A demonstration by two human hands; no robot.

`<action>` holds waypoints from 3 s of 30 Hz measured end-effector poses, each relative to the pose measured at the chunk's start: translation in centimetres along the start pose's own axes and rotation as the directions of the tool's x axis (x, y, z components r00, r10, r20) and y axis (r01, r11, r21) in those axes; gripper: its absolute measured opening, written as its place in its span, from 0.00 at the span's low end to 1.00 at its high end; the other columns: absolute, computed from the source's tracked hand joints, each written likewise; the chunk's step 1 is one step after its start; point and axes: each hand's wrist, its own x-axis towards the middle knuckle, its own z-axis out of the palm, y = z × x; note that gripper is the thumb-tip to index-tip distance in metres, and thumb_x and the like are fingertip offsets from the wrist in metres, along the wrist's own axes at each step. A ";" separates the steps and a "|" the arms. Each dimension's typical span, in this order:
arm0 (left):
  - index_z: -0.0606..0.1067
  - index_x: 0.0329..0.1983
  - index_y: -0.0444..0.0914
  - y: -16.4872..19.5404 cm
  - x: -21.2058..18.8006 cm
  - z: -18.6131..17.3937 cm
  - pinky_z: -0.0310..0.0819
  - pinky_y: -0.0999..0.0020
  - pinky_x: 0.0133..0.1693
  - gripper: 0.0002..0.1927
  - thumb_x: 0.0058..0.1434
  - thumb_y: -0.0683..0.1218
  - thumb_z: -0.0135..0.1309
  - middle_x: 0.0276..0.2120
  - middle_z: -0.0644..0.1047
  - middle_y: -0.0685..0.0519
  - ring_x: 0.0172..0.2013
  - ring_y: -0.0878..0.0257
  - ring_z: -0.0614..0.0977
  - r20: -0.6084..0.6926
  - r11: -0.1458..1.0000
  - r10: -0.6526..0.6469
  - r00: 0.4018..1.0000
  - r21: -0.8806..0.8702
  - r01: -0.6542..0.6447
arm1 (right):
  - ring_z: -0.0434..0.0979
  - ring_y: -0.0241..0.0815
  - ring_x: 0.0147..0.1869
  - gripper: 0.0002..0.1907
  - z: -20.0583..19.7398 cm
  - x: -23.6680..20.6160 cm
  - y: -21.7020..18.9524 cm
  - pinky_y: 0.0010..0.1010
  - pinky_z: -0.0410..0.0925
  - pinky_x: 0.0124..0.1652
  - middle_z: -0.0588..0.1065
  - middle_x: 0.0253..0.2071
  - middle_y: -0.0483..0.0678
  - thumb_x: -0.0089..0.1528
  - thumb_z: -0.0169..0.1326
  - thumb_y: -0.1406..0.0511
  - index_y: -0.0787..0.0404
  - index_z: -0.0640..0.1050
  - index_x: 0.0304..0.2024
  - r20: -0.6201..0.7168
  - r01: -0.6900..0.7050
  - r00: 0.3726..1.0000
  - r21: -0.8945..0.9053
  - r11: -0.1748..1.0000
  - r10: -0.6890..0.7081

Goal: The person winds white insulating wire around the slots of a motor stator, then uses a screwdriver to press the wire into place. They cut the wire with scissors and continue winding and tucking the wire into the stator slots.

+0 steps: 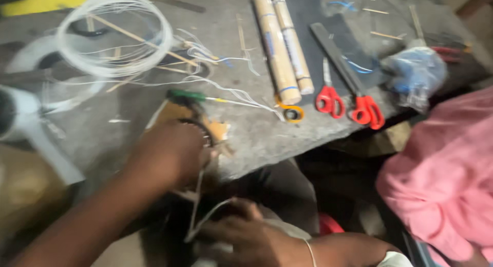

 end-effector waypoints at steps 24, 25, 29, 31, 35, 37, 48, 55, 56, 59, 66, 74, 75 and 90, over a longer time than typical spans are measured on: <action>0.81 0.43 0.41 -3.1 -2.4 5.7 0.74 0.49 0.45 0.13 0.61 0.51 0.55 0.39 0.81 0.43 0.42 0.42 0.81 -0.530 0.943 0.008 0.848 -0.278 -0.182 | 0.80 0.63 0.36 0.18 -12.9 -17.2 20.4 0.48 0.71 0.41 0.79 0.32 0.63 0.62 0.58 0.55 0.65 0.84 0.38 -0.557 -0.975 0.191 -0.204 0.090 0.809; 0.81 0.42 0.41 -3.1 -2.5 6.0 0.74 0.49 0.44 0.12 0.61 0.51 0.56 0.37 0.81 0.43 0.41 0.42 0.81 -0.565 0.952 0.034 0.824 -0.233 -0.199 | 0.81 0.62 0.37 0.18 -12.3 -16.5 20.9 0.48 0.71 0.42 0.79 0.33 0.62 0.61 0.58 0.55 0.64 0.84 0.37 -0.568 -0.972 0.202 -0.213 0.094 0.798; 0.77 0.34 0.38 -3.1 -2.5 6.9 0.72 0.47 0.42 0.06 0.60 0.45 0.54 0.31 0.79 0.43 0.37 0.42 0.80 -0.666 0.924 0.186 0.722 -0.132 -0.359 | 0.81 0.62 0.41 0.19 -11.3 -15.5 23.2 0.51 0.71 0.45 0.80 0.35 0.62 0.60 0.59 0.53 0.63 0.85 0.37 -0.560 -0.942 0.262 -0.327 0.081 0.786; 0.77 0.39 0.36 -3.1 -2.4 7.0 0.72 0.47 0.40 0.07 0.61 0.42 0.52 0.33 0.78 0.41 0.37 0.40 0.79 -0.766 0.872 0.186 0.616 -0.160 -0.462 | 0.81 0.63 0.43 0.20 -11.8 -15.2 24.5 0.52 0.71 0.46 0.80 0.36 0.62 0.60 0.58 0.52 0.62 0.85 0.38 -0.534 -0.920 0.307 -0.378 0.102 0.788; 0.76 0.34 0.35 -3.1 -1.7 6.4 0.71 0.48 0.42 0.06 0.60 0.44 0.54 0.32 0.78 0.41 0.37 0.42 0.79 -0.706 0.887 0.138 0.695 -0.224 -0.404 | 0.81 0.62 0.43 0.26 -12.3 -13.3 26.7 0.51 0.71 0.47 0.81 0.36 0.62 0.61 0.57 0.46 0.63 0.86 0.35 -0.475 -0.872 0.294 -0.488 0.030 0.829; 0.76 0.32 0.36 -3.1 -1.2 5.9 0.71 0.49 0.44 0.06 0.57 0.45 0.55 0.33 0.78 0.43 0.38 0.44 0.80 -0.676 0.897 0.228 0.701 -0.134 -0.420 | 0.81 0.62 0.43 0.31 -12.8 -12.0 26.6 0.49 0.72 0.48 0.81 0.36 0.62 0.64 0.57 0.42 0.64 0.86 0.32 -0.475 -0.782 0.355 -0.622 -0.022 0.805; 0.76 0.27 0.42 -4.3 -0.9 4.2 0.68 0.56 0.48 0.05 0.54 0.46 0.51 0.29 0.78 0.50 0.38 0.54 0.80 -0.558 0.772 0.635 0.534 0.454 -0.444 | 0.78 0.40 0.41 0.13 -11.6 -17.9 18.7 0.30 0.70 0.40 0.78 0.41 0.51 0.69 0.54 0.69 0.72 0.73 0.53 -0.415 -0.427 0.387 0.711 0.559 0.823; 0.77 0.26 0.45 -3.2 -0.6 2.3 0.67 0.56 0.42 0.05 0.55 0.46 0.51 0.28 0.79 0.53 0.37 0.57 0.80 -0.508 0.818 0.567 0.649 0.440 -0.370 | 0.77 0.46 0.45 0.37 -10.5 -11.8 12.2 0.37 0.71 0.44 0.73 0.48 0.54 0.49 0.67 0.64 0.69 0.72 0.59 -0.370 -0.600 0.781 -0.223 0.768 0.503; 0.77 0.26 0.45 -3.0 -0.6 2.1 0.67 0.56 0.42 0.05 0.55 0.47 0.51 0.28 0.79 0.53 0.36 0.57 0.80 -0.487 0.816 0.563 0.668 0.456 -0.355 | 0.77 0.47 0.44 0.35 -10.5 -10.6 11.5 0.36 0.72 0.42 0.74 0.49 0.54 0.49 0.67 0.63 0.68 0.73 0.58 -0.320 -0.609 0.784 -0.227 0.760 0.532; 0.77 0.26 0.46 -2.4 -0.8 1.9 0.67 0.56 0.42 0.05 0.54 0.47 0.52 0.27 0.79 0.54 0.36 0.58 0.80 -0.493 0.797 0.572 0.655 0.522 -0.303 | 0.79 0.51 0.40 0.35 -10.0 -7.4 10.3 0.37 0.73 0.38 0.74 0.50 0.55 0.50 0.67 0.60 0.63 0.74 0.58 -0.167 -0.660 0.749 -0.276 0.699 0.641; 0.76 0.25 0.46 -1.6 -1.0 1.7 0.66 0.54 0.43 0.06 0.56 0.49 0.52 0.26 0.77 0.55 0.35 0.58 0.80 -0.518 0.774 0.602 0.607 0.565 -0.285 | 0.78 0.61 0.50 0.33 -8.7 -4.9 10.4 0.43 0.72 0.46 0.73 0.54 0.60 0.52 0.65 0.57 0.66 0.75 0.56 -0.095 -0.436 0.895 -0.402 0.806 0.436; 0.76 0.25 0.45 -1.6 -1.2 1.6 0.66 0.56 0.43 0.05 0.55 0.47 0.52 0.27 0.77 0.54 0.36 0.57 0.80 -0.540 0.770 0.619 0.570 0.561 -0.304 | 0.80 0.55 0.43 0.34 -6.7 -3.3 11.1 0.41 0.73 0.45 0.74 0.57 0.54 0.54 0.64 0.54 0.61 0.74 0.60 -0.050 -0.568 0.806 -0.343 0.748 0.589; 0.76 0.25 0.45 -1.6 -1.2 1.6 0.66 0.57 0.43 0.05 0.55 0.46 0.52 0.28 0.77 0.54 0.36 0.57 0.80 -0.545 0.768 0.622 0.561 0.562 -0.305 | 0.78 0.59 0.47 0.34 -6.5 -2.9 11.1 0.43 0.72 0.46 0.73 0.55 0.57 0.54 0.65 0.55 0.64 0.75 0.59 -0.100 -0.460 0.884 -0.364 0.810 0.457; 0.75 0.22 0.45 -1.3 -1.1 1.8 0.67 0.58 0.42 0.06 0.54 0.46 0.53 0.23 0.76 0.54 0.33 0.57 0.79 -0.527 0.756 0.634 0.566 0.577 -0.309 | 0.75 0.63 0.51 0.43 -6.1 0.5 10.3 0.45 0.69 0.49 0.73 0.50 0.61 0.43 0.70 0.53 0.72 0.74 0.54 -0.132 -0.373 0.928 -0.311 0.874 0.349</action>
